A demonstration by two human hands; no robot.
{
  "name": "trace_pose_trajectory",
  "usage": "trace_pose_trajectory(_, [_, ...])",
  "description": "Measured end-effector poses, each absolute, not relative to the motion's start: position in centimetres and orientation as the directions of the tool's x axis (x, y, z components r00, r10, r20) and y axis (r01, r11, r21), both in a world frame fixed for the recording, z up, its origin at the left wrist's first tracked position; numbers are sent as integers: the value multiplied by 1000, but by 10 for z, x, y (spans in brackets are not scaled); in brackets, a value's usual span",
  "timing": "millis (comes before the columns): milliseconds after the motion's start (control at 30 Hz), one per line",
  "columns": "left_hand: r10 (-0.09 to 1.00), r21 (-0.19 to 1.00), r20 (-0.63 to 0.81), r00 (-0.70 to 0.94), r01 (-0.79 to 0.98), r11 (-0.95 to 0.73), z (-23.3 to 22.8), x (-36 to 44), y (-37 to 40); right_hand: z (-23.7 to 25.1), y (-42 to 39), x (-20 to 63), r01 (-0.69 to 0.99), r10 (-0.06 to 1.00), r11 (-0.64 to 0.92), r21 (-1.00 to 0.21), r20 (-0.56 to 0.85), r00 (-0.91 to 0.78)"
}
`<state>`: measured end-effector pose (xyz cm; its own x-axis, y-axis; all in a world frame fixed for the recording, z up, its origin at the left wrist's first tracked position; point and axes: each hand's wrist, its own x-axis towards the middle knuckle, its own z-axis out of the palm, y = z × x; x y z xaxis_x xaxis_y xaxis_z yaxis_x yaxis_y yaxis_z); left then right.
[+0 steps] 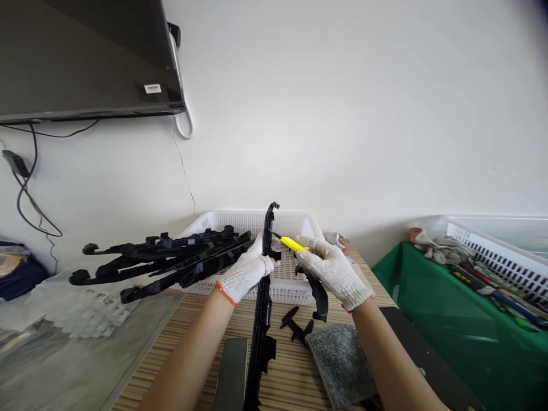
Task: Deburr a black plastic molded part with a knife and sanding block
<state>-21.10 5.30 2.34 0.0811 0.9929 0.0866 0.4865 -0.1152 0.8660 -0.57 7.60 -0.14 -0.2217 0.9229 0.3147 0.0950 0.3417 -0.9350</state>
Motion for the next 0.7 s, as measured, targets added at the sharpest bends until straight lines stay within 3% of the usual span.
trace_pose_trajectory(267, [999,774,33,22,632,-40,35,-203,49,-6,78,-10,61,916,371,-927,354,-191])
trace_pose_trajectory(433, [1000,769,-12,-28,638,27,41,-197,44,-6,78,-11,50,913,364,-930,346,-215])
trace_pose_trajectory(700, [994,838,88,-65,545,-39,39,-189,44,-3,75,-12,41,903,389,-920,372,-215])
